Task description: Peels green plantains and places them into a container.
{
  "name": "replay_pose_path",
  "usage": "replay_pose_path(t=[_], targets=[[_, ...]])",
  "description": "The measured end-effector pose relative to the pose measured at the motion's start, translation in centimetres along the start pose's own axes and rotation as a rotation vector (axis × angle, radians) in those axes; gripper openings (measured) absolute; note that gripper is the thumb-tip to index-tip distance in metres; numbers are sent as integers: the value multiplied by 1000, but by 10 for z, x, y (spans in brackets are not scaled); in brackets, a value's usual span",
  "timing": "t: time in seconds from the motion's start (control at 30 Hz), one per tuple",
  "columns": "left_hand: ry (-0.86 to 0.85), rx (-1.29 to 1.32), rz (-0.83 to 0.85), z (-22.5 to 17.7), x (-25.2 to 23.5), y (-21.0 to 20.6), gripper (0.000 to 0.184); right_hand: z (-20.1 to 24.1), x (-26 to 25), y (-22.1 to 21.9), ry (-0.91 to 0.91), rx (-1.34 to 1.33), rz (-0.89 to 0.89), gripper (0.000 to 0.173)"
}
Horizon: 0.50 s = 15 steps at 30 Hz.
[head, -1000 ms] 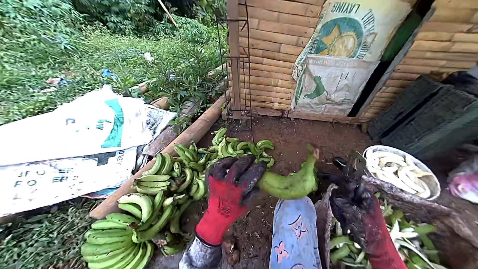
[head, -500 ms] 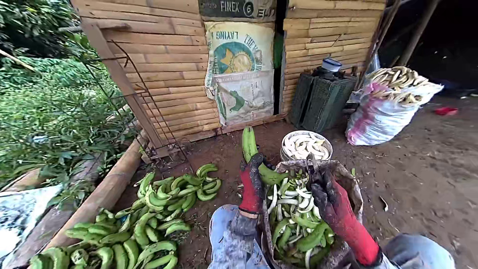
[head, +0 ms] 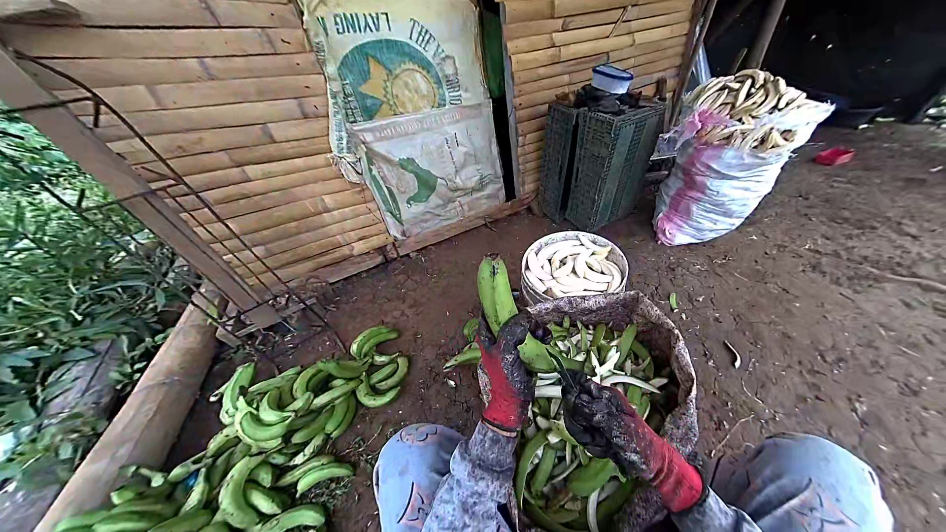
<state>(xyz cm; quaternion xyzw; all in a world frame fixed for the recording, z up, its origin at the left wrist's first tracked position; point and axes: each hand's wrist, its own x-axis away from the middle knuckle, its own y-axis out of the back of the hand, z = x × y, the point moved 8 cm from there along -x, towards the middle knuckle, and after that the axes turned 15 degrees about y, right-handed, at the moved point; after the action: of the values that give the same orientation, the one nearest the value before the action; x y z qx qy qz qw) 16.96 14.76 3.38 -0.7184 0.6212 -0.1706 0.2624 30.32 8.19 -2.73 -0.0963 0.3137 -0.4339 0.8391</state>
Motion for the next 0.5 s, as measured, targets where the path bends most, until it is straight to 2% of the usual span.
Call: replay_pose_path(t=[0.07,0.1,0.2,0.23,0.27,0.3,0.33,0.4,0.43,0.5], targets=[[-55,-54,18,4,5,1,44,-3,0,4,19,7,-99,16],[-132,-166,30,2,10,2,51,-7,0,5,15,1,-149,17],[-590,-704,46,-8,31,-6,58,-28,3,11,-72,63,-330,21],[-694,-810,19,-10,35,-11,56,-38,9,15,-147,115,-400,22],[-728,-848,-26,-13,38,-13,54,-50,16,20,-242,157,-439,30],[-708,-838,-76,-17,38,-13,55,-62,24,24,-340,203,-463,39],[-654,-793,-99,-21,35,-11,58,-69,27,28,-407,256,-458,40],[-376,-609,-60,-23,18,-6,60,-52,18,38,-386,402,-389,38],[-208,-509,-38,-18,8,0,56,-31,7,41,-292,546,-309,38],[40,-363,-15,-8,-6,14,44,16,-16,30,7,906,-51,36]])
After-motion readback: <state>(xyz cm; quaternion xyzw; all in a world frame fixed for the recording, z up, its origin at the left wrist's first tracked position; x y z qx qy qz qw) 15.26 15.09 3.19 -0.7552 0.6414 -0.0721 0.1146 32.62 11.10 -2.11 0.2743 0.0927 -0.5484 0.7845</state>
